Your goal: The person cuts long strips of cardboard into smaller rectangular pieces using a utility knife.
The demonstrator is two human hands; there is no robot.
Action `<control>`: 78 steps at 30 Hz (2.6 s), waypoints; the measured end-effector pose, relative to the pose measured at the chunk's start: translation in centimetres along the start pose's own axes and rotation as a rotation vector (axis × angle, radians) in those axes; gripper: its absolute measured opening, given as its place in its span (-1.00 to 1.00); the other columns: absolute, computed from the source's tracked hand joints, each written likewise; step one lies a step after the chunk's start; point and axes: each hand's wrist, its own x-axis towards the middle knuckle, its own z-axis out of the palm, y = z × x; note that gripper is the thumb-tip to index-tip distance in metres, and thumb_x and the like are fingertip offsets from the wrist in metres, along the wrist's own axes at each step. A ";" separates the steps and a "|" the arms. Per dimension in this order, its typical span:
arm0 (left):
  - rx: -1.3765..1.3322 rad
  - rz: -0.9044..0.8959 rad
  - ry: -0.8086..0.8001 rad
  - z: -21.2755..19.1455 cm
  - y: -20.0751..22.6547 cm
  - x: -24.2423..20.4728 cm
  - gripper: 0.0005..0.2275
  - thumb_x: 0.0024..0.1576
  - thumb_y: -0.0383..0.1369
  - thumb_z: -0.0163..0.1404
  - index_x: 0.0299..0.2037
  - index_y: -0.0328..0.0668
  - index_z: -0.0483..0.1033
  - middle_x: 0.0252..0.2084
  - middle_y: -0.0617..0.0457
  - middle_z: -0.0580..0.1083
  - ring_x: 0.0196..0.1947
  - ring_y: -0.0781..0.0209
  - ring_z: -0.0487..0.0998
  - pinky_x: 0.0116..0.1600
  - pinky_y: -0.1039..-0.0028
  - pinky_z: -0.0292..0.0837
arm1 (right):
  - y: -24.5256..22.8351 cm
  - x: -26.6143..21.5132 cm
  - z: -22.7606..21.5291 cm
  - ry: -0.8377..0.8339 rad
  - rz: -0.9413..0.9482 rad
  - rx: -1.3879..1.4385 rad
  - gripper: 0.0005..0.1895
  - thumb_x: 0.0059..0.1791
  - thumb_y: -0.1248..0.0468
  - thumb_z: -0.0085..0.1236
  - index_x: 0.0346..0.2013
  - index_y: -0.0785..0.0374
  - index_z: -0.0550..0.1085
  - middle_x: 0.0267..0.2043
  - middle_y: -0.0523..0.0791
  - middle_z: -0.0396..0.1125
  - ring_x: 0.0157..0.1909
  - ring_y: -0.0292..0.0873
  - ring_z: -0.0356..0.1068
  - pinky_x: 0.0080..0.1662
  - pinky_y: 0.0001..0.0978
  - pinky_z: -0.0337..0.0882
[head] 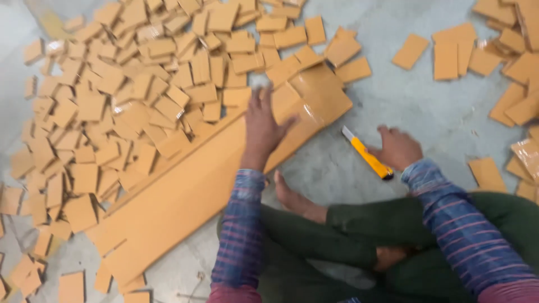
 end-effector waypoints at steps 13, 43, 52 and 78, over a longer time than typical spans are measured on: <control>0.432 -0.217 -0.565 7.6 -8.9 2.2 0.45 -0.62 0.31 0.47 0.47 -0.12 -0.17 0.38 -0.60 0.00 0.39 -0.65 -0.03 0.27 -0.36 -0.05 | 3.2 2.2 9.3 -0.155 0.104 0.001 -0.59 0.00 0.10 0.08 0.06 0.23 0.32 0.04 0.13 0.41 0.02 0.31 0.44 0.03 0.19 0.44; 0.427 -0.150 -0.546 4.6 1.6 -0.4 -0.45 -0.22 -0.09 0.42 -0.12 -0.13 0.45 -0.28 -0.16 0.60 -0.23 -0.22 0.64 -0.19 0.06 0.56 | -9.8 -4.6 -1.6 0.002 -0.119 0.334 -0.70 0.17 0.07 -0.14 -0.03 0.26 0.35 -0.41 0.18 0.42 -0.35 0.34 0.41 -0.27 0.22 0.35; 0.363 -0.137 -0.590 4.4 1.1 -0.1 -0.44 -0.19 -0.13 0.40 -0.02 -0.15 0.47 -0.26 -0.21 0.60 -0.21 -0.25 0.64 -0.13 0.03 0.56 | -10.8 -3.7 -1.1 0.066 -0.138 0.238 -0.65 0.13 0.10 -0.08 0.12 0.25 0.34 -0.40 0.19 0.44 -0.36 0.36 0.43 -0.30 0.24 0.40; 0.333 -0.150 -0.585 4.9 -0.7 1.2 -0.45 -0.24 -0.13 0.42 -0.11 -0.16 0.48 -0.26 -0.21 0.59 -0.22 -0.28 0.62 -0.15 0.01 0.53 | -8.2 -2.2 6.0 -0.092 -0.059 0.177 -0.60 0.12 0.12 -0.08 0.20 0.22 0.26 -0.34 0.23 0.45 -0.31 0.43 0.42 -0.23 0.33 0.37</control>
